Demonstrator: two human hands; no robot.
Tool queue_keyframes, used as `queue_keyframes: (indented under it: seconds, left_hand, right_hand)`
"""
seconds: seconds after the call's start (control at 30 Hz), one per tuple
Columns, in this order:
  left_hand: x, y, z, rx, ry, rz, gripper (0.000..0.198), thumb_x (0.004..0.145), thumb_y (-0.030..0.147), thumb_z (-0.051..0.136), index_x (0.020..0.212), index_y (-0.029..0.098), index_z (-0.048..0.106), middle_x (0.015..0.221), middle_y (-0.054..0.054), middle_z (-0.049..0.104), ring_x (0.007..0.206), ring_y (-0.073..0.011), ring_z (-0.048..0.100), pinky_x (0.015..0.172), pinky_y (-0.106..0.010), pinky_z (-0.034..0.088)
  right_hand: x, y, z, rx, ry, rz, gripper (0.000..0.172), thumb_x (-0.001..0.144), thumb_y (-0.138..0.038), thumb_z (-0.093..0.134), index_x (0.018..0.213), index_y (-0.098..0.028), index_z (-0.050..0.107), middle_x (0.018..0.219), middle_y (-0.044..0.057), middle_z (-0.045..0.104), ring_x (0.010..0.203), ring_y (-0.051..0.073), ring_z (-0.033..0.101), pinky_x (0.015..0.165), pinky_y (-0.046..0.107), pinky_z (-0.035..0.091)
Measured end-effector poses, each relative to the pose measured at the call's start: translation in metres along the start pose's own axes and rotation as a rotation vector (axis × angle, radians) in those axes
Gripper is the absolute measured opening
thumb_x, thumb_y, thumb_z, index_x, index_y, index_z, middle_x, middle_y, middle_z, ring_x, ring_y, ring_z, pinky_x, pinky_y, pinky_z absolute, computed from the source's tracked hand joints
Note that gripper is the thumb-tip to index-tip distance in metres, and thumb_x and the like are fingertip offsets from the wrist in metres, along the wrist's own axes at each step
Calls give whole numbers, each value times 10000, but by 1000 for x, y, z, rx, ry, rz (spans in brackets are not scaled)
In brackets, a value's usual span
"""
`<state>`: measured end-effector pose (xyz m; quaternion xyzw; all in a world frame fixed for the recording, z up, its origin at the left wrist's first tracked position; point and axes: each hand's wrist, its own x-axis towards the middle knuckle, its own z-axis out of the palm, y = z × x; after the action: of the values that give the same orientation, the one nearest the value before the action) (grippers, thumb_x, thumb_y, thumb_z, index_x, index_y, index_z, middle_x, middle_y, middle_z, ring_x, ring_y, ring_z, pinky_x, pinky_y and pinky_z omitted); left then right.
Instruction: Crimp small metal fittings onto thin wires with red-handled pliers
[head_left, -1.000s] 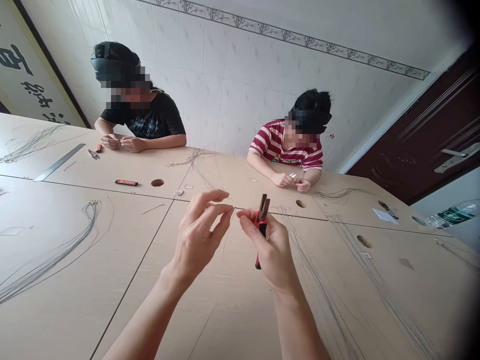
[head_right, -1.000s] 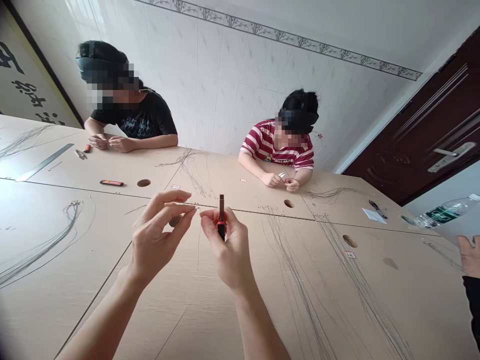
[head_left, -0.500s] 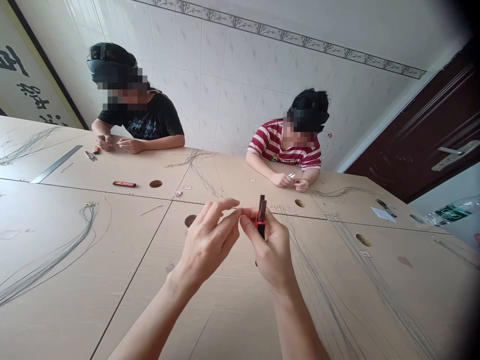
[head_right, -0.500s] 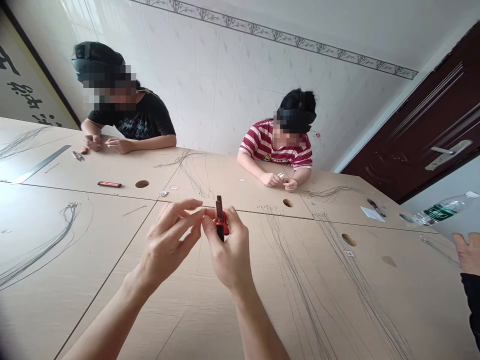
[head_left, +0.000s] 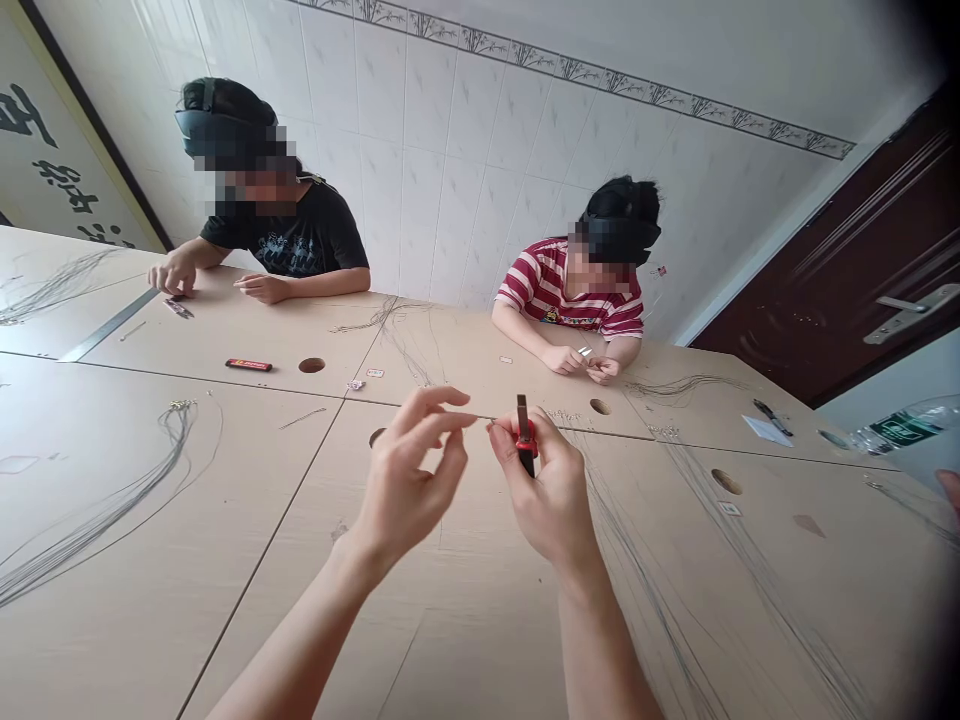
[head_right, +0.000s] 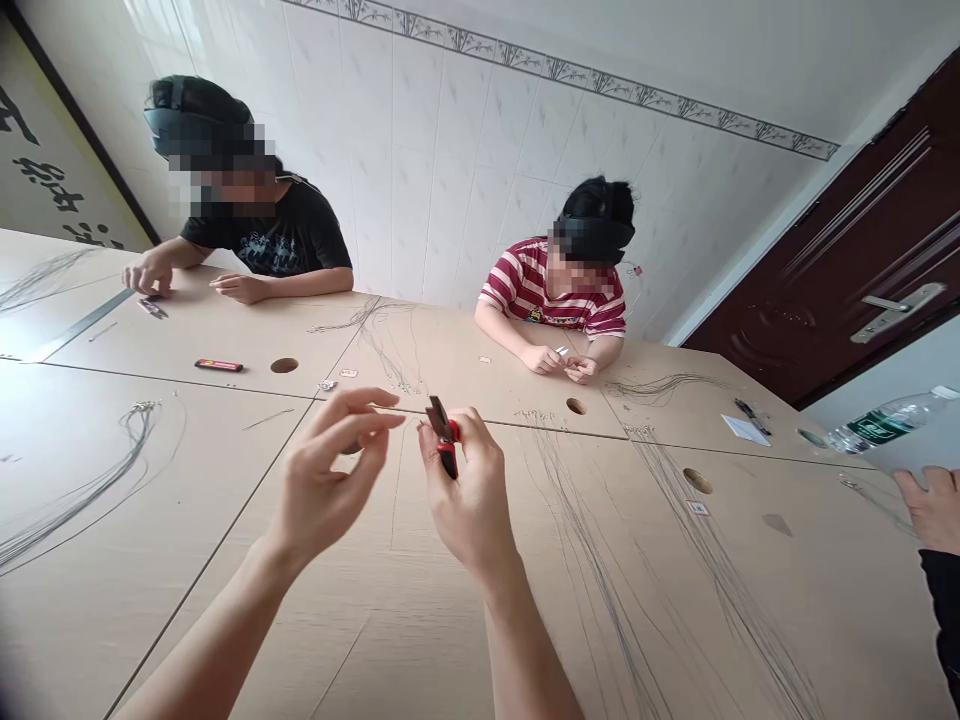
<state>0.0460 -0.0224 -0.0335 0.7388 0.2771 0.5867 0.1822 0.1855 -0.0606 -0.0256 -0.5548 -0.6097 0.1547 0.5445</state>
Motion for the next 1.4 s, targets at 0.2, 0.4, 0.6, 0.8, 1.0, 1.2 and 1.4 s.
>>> queue_keyframes:
  seconds: [0.2,0.4,0.6,0.8,1.0,1.2,1.4]
  left_hand:
    - [12,4,-24,-171,-164,-438,251,853,134,552,1022,217,719,887,-20,738,493,-64,515,436,-197,434]
    - [9,-2,-24,-202,-397,-507,200,897,262,557,996,206,722,738,-15,692,576,-108,556,495,-218,475]
    - [9,-4,-26,-214,-366,-510,137,867,211,577,919,187,701,741,-8,672,630,-122,594,586,-246,500]
    - [9,-1,-28,-209,-404,-482,140,888,223,579,791,192,675,603,32,570,581,-100,498,527,-223,404]
    - [10,-4,-29,-276,-352,-492,140,881,218,597,752,182,639,619,29,580,568,-95,513,530,-221,423]
    - [11,-5,-29,-382,-311,-518,136,879,231,613,759,177,646,615,28,585,542,-81,523,524,-204,448]
    - [8,-6,-28,-389,-358,-531,137,893,242,613,776,182,650,636,31,590,561,-75,522,538,-197,447]
  right_hand:
    - [-3,-2,-3,-87,-139,-40,128,932,-240,516,806,-216,510,800,2,521,746,151,506,704,274,403]
    - [-5,-5,-2,-113,-213,-33,140,934,-230,504,795,-215,497,815,13,534,782,164,514,718,291,403]
    - [-4,-6,-4,-135,-219,-40,131,923,-203,507,793,-214,502,813,11,540,781,163,518,712,290,399]
    - [-6,-7,-5,-119,-249,-38,147,917,-169,504,782,-214,471,802,1,519,768,155,484,723,290,389]
    - [-6,-9,-6,-71,-248,-27,101,927,-213,521,829,-213,546,819,7,533,765,153,512,707,282,414]
    - [-5,-7,-8,-45,-208,-27,116,942,-298,531,884,-218,592,861,20,584,773,152,556,718,282,446]
    - [-5,-9,-8,-19,-232,-16,151,947,-298,521,827,-213,559,793,-2,534,721,136,520,695,271,429]
